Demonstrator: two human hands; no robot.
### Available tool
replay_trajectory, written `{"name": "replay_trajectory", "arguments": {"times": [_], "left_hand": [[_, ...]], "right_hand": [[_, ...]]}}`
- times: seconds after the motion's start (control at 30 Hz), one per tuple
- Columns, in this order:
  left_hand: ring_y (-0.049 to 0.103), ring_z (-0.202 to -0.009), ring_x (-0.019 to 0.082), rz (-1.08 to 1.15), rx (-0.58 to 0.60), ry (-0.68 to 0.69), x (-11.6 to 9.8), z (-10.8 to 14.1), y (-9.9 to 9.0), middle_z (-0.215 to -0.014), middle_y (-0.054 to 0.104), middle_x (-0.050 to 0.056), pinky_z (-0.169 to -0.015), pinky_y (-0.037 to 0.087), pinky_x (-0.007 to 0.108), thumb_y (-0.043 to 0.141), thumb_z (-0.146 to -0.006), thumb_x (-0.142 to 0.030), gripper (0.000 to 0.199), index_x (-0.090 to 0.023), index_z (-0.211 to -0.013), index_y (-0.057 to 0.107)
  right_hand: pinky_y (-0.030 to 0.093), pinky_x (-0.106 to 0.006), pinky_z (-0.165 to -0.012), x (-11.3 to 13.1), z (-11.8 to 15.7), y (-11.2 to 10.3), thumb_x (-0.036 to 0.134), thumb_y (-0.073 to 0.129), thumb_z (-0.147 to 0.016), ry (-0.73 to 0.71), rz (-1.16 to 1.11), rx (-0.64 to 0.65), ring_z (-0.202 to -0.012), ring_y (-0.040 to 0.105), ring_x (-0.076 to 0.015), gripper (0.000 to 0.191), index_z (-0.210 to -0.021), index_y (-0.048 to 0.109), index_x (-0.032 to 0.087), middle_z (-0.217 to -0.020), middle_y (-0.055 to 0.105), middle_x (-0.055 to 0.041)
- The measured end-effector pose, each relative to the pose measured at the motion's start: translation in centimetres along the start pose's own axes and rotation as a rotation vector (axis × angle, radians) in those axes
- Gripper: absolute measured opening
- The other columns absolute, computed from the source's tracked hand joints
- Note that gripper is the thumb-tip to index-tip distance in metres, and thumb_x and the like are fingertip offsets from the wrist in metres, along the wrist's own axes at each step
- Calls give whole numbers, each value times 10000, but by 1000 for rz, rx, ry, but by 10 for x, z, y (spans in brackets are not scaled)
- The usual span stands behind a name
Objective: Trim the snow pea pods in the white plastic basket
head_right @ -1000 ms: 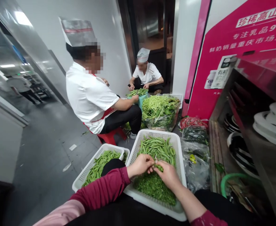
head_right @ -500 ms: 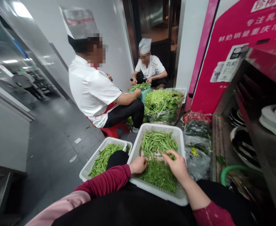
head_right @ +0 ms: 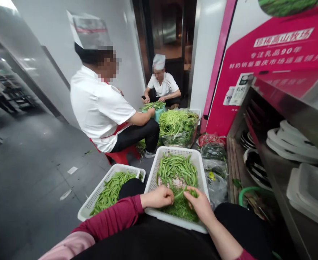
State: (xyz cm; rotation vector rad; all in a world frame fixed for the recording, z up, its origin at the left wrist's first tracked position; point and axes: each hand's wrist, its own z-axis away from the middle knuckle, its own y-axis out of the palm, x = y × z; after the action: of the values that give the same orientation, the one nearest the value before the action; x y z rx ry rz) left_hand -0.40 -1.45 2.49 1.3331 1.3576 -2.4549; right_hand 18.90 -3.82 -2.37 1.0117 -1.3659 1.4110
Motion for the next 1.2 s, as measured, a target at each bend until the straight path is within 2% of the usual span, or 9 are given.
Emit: {"name": "replay_trajectory", "arguments": {"times": [0.07,0.13,0.23,0.3,0.4,0.53,0.7,0.93,1.2], "left_hand": [[431,-533,53,-75,24,50,2,10,2,-565,532,-46,-509,321,138,485,-667,-146,132,-138,-672,617],[390,-495,47,-152,35,121,1,19,6,-524,502,-59,-486,298,144,509,-642,-155,101,-147,-645,610],[363,-479,53,-227,-82,202,-4,27,16,-502,493,-52,-485,292,162,521,-629,-175,86,-149,-594,596],[399,-514,68,-210,-235,208,-6,27,23,-535,525,-30,-516,316,171,510,-640,-183,112,-142,-578,594],[476,-594,95,-88,-418,76,-1,24,33,-616,573,3,-573,361,180,450,-694,-181,184,-134,-651,623],[537,-680,129,-132,-247,-216,20,24,35,-726,589,40,-637,413,209,425,-726,-163,233,-134,-795,645],[539,-863,170,-476,-125,-140,50,0,14,-1055,492,92,-756,425,258,497,-700,-130,436,-203,-1130,518],[490,-933,222,-662,-66,-86,65,-77,3,-973,520,143,-800,370,331,374,-806,-91,250,-67,-891,608],[524,-849,226,-748,-119,61,51,-77,-8,-896,557,117,-718,396,342,488,-767,-205,177,-124,-882,594]], "right_hand": [[434,-275,-617,2,11,-4,376,570,-713,-190,233,17,-693,584,-189,322,-986,611,210,-757,621,-36],[433,-260,-692,12,23,-4,299,555,-723,-393,435,168,-822,582,-184,286,-1001,611,259,-948,603,-45],[420,-239,-622,32,38,4,221,505,-737,-492,613,389,-718,572,-159,147,-802,636,238,-810,592,-31],[405,-250,-609,43,43,13,226,501,-736,-438,599,337,-678,551,-164,127,-677,611,208,-704,571,-26],[392,-257,-564,49,42,26,289,613,-657,-175,339,154,-596,526,-161,119,-610,584,184,-593,551,-7],[324,-213,-404,44,30,16,382,686,-605,203,-407,-10,-387,399,-85,246,-639,558,175,-436,451,59],[395,-178,-388,24,12,-28,269,739,-560,462,-984,-127,-434,488,-76,234,-627,537,174,-499,522,54],[512,-273,-551,2,12,-27,236,694,-613,579,-923,-58,-580,611,-144,192,-764,579,205,-698,642,-1],[450,-241,-471,-13,6,-20,288,716,-596,466,-811,6,-414,470,-84,230,-700,525,212,-493,462,68]]}}
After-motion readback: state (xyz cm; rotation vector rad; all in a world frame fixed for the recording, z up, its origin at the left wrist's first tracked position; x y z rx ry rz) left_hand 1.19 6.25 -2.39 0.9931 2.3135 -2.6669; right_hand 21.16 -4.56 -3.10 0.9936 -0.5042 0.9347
